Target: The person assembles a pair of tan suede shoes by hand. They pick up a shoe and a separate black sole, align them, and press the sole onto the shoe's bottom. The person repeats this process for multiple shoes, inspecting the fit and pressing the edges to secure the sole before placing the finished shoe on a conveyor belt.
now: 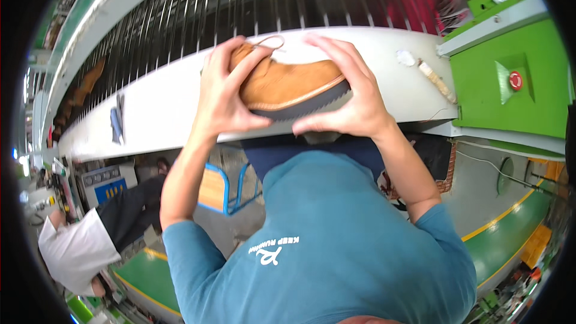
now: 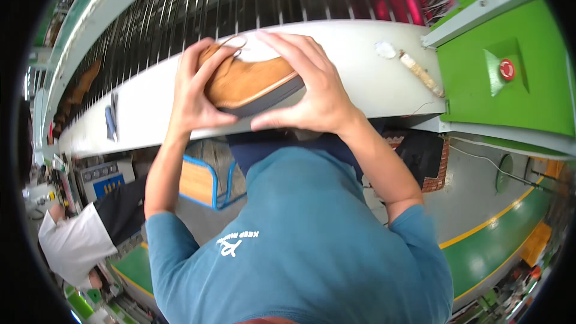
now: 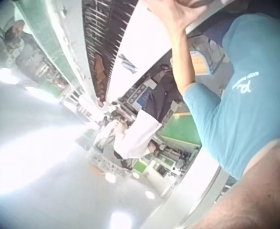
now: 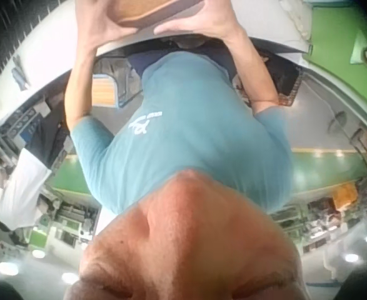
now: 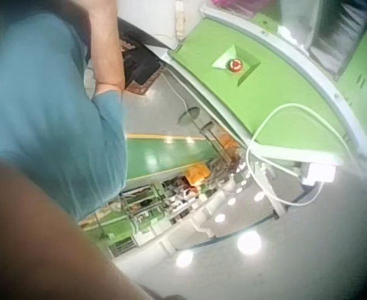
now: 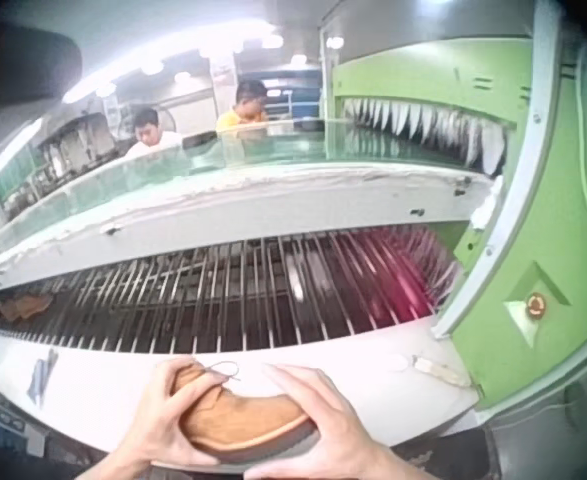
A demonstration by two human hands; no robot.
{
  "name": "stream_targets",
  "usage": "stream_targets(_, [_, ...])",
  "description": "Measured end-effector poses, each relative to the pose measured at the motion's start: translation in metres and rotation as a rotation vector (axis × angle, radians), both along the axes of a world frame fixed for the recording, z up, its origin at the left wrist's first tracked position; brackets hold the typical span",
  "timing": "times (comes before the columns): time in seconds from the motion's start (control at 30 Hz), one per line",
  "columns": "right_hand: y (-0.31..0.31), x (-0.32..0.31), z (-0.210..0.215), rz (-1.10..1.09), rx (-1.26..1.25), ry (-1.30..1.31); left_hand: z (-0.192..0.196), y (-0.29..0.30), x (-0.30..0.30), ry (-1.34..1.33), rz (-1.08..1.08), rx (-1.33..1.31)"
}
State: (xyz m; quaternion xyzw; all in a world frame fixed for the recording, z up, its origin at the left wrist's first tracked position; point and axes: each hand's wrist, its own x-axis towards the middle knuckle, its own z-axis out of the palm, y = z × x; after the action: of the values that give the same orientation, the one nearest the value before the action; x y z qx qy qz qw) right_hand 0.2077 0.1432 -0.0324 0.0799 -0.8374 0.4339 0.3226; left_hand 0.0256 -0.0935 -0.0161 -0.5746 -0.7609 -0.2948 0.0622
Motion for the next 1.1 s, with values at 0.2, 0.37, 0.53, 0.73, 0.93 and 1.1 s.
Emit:
stream_targets(0.2, [-0.016,-0.005,-0.024,0.478,-0.659,-0.29,-0.009,0.034,0.04,-0.728,-0.167,0.688])
stream_targets(0.37, [0.011,-0.015,-0.017,0.211,-0.139,-0.089,-0.008,0.025,0.029,-0.665,-0.088,0.89])
stream_targets(0.53, [0.031,-0.01,-0.03,-0.037,0.22,-0.086,-0.048,-0.05,-0.016,-0.412,0.057,0.334])
stream_targets(0.73, [0.021,-0.01,-0.036,-0.073,0.321,-0.119,-0.026,-0.017,0.005,0.076,0.058,-0.055])
stream_targets(0.93, [0.029,-0.01,-0.035,-0.057,0.365,-0.151,-0.027,-0.001,0.012,0.128,0.101,-0.144])
stream_targets(1.1, [0.022,-0.014,-0.046,-0.094,0.251,-0.08,-0.037,0.0,0.013,0.086,0.109,-0.023])
